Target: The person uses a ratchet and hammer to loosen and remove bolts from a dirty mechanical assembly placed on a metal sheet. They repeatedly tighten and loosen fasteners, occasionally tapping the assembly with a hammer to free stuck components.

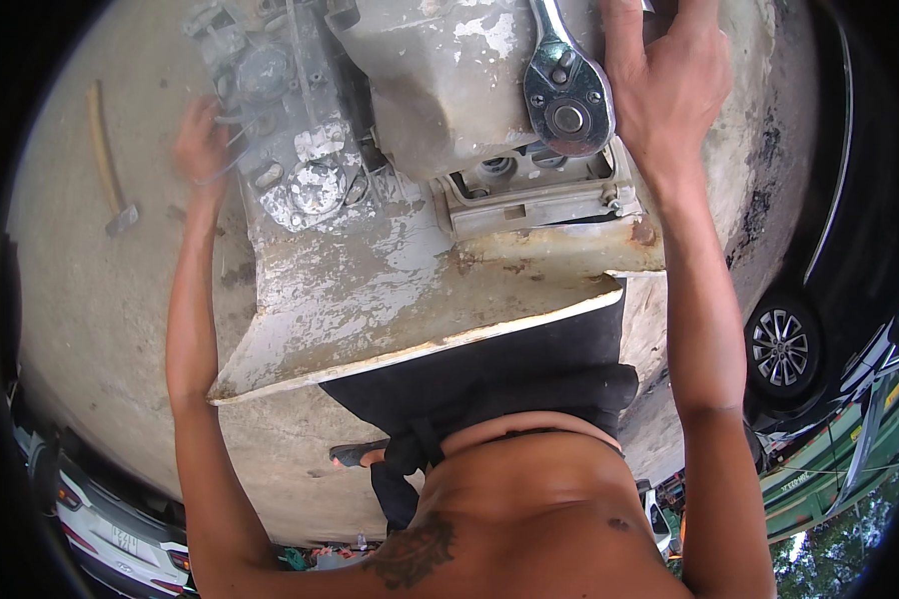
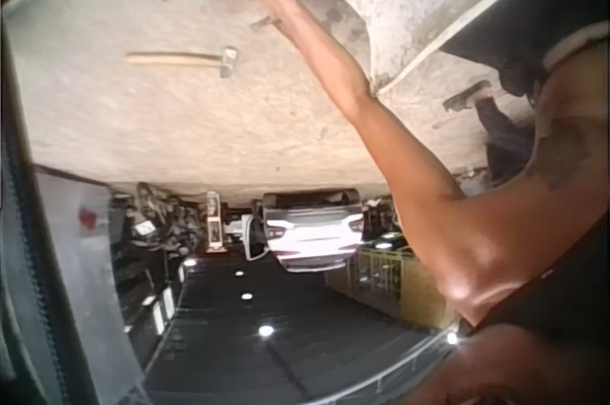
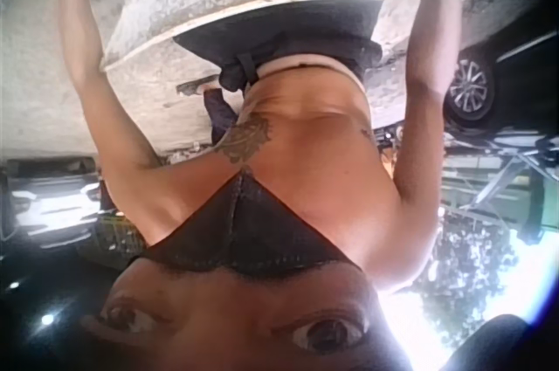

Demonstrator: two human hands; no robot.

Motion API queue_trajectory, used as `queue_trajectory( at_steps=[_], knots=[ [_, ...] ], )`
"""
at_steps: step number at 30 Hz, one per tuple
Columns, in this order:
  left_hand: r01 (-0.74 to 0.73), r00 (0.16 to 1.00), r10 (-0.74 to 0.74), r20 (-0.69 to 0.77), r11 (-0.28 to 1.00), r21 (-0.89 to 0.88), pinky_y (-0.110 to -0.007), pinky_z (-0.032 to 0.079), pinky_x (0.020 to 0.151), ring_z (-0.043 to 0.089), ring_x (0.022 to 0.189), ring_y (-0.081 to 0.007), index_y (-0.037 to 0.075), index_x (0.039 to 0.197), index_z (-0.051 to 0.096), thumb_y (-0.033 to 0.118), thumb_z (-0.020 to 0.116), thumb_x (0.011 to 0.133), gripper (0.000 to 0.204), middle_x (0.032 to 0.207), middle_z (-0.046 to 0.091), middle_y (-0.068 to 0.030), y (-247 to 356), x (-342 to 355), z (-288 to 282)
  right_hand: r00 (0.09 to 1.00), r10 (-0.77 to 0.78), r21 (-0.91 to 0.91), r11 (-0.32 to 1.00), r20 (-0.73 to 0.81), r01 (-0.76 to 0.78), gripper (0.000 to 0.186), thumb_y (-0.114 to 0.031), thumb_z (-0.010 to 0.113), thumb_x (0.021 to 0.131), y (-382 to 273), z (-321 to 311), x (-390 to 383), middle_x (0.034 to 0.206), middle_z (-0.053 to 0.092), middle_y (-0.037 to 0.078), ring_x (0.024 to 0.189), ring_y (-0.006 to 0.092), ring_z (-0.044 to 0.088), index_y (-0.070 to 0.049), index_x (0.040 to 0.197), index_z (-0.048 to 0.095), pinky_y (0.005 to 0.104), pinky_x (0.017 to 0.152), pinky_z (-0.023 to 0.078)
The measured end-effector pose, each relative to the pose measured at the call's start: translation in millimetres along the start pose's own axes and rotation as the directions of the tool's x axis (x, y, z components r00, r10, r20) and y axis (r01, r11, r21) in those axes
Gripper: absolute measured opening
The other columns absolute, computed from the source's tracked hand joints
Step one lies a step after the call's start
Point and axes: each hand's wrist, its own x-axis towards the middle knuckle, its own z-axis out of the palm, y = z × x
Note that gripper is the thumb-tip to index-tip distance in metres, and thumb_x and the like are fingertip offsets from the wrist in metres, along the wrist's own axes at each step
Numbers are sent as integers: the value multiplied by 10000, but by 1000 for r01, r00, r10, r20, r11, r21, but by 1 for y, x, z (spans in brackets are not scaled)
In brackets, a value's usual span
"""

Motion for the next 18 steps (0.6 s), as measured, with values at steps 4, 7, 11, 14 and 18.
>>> queue_trajectory(
  at_steps=[4, 7, 11, 14, 18],
  knots=[
    [74, 997, -74, -3, 995, -60, -381, 551, 778, 712, 906, -273, 142, 1134, 762, 28, 715, 856, 304, 1112, 696, -27, 5, 0, -1, 1000, 7, 45, 999, 6, -7, 274, -197, 608, 1036, 8, -1, 1, 917, 627, 78, 835, 146, 598, 1, 1225, 587, 301, 777, 491],
    [102, 994, -104, -26, 992, -72, -380, 549, 776, 712, 901, -271, 139, 1122, 762, 37, 717, 861, 285, 1111, 698, -19, 4, 5, 1, 1000, 13, 18, 1000, 4, -13, 270, -196, 608, 1036, 4, -1, 0, 921, 624, 78, 836, 146, 597, -1, 1223, 587, 301, 776, 490],
    [43, 999, -43, -15, 999, 0, -373, 548, 769, 714, 891, -277, 133, 1107, 760, 59, 725, 867, 253, 1113, 702, -14, 5, 6, 1, 998, -63, -48, 997, -20, 62, 268, -201, 607, 1037, -9, 2, -5, 922, 617, 74, 835, 146, 588, -5, 1219, 589, 302, 769, 486],
    [-1, 1000, 1, -24, 1000, -11, -369, 549, 764, 715, 888, -279, 140, 1116, 759, 67, 729, 868, 261, 1109, 701, -16, 3, -1, 2, 1000, 9, -28, 1000, -12, -9, 266, -205, 606, 1038, -12, 1, -4, 917, 610, 72, 825, 143, 572, -4, 1211, 591, 304, 758, 481],
    [42, 999, -42, 0, 999, -26, -357, 558, 774, 718, 911, -273, 132, 1122, 753, 39, 715, 843, 297, 1137, 704, -28, 2, 1, 1, 1000, 20, -46, 999, -1, -20, 260, -207, 602, 1039, -7, 1, -3, 903, 605, 67, 801, 134, 550, -2, 1199, 594, 301, 736, 472]
  ],
)
